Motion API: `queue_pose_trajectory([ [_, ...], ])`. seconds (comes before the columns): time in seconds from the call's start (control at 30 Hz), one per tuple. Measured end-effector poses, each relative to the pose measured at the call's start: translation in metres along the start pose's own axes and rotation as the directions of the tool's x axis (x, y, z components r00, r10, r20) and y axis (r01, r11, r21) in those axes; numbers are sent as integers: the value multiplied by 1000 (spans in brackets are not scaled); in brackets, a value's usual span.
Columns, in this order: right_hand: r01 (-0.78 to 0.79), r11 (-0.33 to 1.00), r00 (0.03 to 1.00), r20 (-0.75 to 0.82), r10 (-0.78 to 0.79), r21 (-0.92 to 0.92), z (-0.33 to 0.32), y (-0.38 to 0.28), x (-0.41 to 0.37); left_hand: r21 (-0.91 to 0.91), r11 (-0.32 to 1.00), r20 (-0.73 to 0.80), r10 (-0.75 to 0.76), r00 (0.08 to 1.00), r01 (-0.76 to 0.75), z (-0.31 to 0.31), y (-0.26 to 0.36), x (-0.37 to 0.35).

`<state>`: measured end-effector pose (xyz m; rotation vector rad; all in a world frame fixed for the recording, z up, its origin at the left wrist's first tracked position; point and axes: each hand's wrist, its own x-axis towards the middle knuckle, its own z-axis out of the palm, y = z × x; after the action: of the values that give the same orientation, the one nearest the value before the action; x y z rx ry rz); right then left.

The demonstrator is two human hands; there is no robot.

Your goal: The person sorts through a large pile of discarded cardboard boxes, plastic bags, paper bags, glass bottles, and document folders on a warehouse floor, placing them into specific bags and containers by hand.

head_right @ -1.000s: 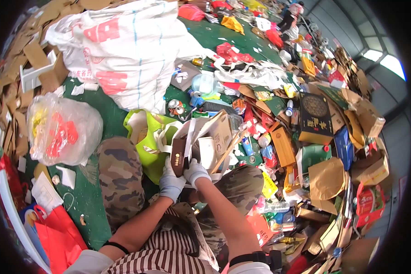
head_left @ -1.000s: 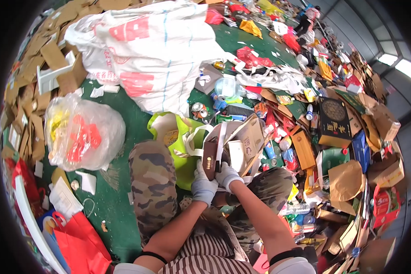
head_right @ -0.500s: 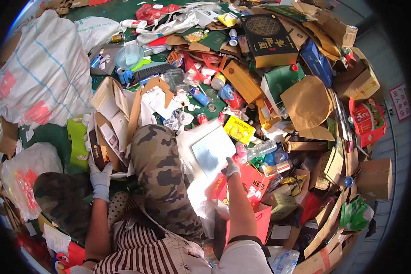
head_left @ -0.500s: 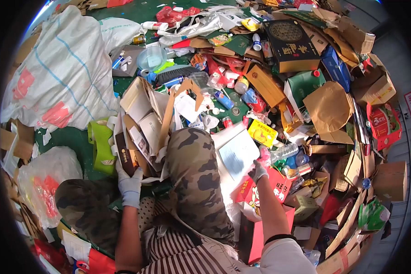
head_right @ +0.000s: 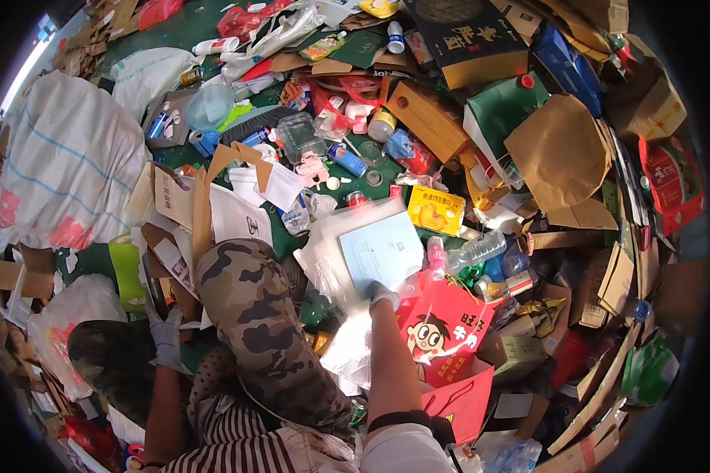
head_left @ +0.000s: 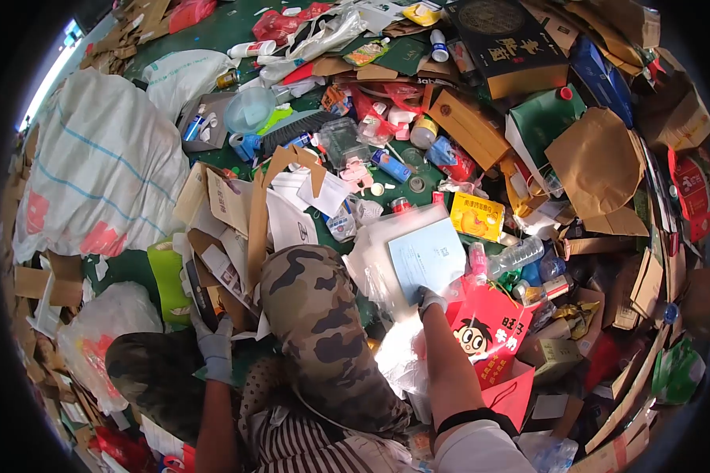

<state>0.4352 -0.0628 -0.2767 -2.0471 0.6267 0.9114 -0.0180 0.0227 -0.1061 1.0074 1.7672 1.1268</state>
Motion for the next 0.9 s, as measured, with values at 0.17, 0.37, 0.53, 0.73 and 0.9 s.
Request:
queue_pose_trajectory([
  [0.17,133,854,938,214,-273,503,-29,-14,-11,11,996,25,-89,996,89,1,6,-1],
  [0.37,-544,619,835,434,337,567,-9,28,-37,-50,999,-16,-20,1000,19,6,4,-3],
  [0.53,-509,754,712,696,96,416,25,20,-2,72,996,-25,49,998,-47,0,-3,1],
  [0.73,-384,650,788,600,-138,655,67,-24,-17,-28,999,-35,-27,999,27,6,8,-4],
  [0.9,-255,701,895,437,-89,666,121,-85,7,-41,999,12,23,1000,-23,-3,-4,-6],
])
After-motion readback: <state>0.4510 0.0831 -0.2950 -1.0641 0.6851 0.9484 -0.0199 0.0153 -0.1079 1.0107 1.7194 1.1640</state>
